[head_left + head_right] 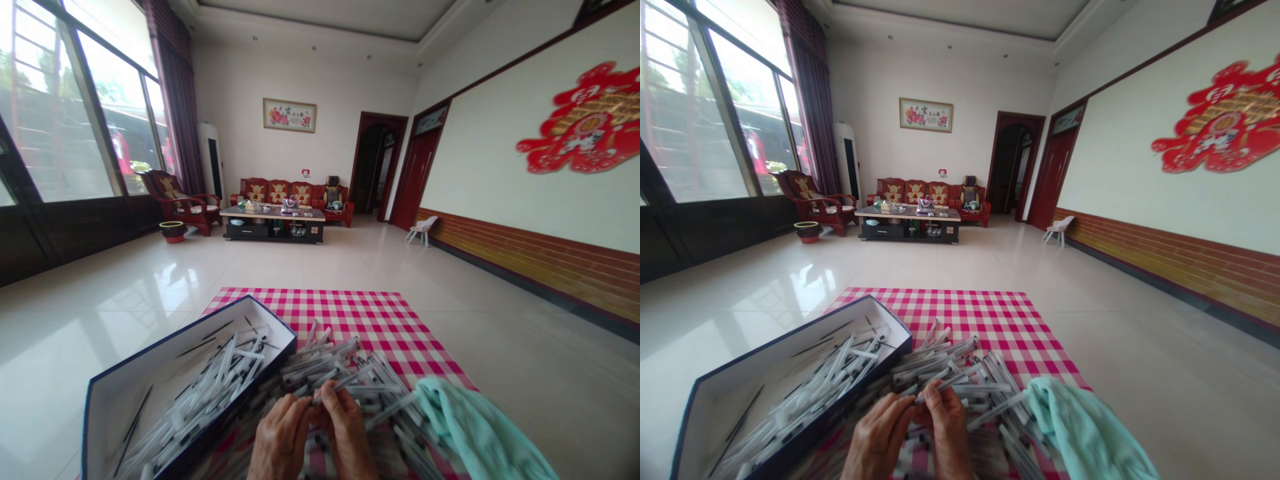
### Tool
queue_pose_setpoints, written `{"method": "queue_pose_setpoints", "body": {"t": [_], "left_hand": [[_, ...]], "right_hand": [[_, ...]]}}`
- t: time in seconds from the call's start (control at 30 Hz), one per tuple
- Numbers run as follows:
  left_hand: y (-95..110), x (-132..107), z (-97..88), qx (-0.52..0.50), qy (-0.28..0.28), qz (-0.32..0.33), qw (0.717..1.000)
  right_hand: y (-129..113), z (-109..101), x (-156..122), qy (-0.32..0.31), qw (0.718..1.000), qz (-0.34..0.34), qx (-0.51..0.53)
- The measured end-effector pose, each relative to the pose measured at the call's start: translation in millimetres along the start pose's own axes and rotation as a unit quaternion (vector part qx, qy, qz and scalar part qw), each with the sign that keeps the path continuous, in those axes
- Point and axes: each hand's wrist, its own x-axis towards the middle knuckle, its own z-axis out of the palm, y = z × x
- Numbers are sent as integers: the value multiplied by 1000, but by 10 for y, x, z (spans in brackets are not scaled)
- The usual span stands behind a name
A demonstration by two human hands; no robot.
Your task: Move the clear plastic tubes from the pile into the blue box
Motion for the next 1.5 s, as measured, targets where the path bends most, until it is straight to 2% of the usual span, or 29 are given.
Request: {"method": "queue_pose_setpoints", "body": {"t": [0.13, 0.3, 0.37, 0.53, 0.63, 0.8, 0.93, 1.1, 1.2, 1.4, 1.5], "left_hand": [[58, 25, -12, 13, 4, -33, 999], [75, 21, 20, -23, -16, -178, 984], [83, 24, 15, -43, -22, -215, 975], [121, 64, -44, -113, -5, -181, 977], [119, 70, -43, -113, -2, -172, 979], [73, 35, 34, -102, -18, -217, 971], [59, 29, 56, -82, -4, -248, 965], [112, 70, -29, -133, 1, -207, 969], [118, 66, -38, -124, -3, -196, 973], [58, 16, 41, -74, -3, -231, 970], [61, 24, 24, -100, 4, -256, 961]], "right_hand": [[-15, 23, -25, -8, 1000, 4, -8], [-30, 65, -53, -48, 999, 5, 15], [-35, 65, -49, -46, 998, 4, 32], [-52, 38, -34, -33, 999, -8, 41], [-57, 40, -37, -32, 999, -8, 31], [-32, 42, -50, -35, 999, -11, 18], [-1, 13, -37, -51, 999, -10, 18], [14, -10, -20, -53, 998, -21, 26], [21, -10, -29, -52, 998, -20, 26], [25, -13, -37, -60, 998, -17, 15], [19, -27, -24, -49, 999, -20, 14]]}}
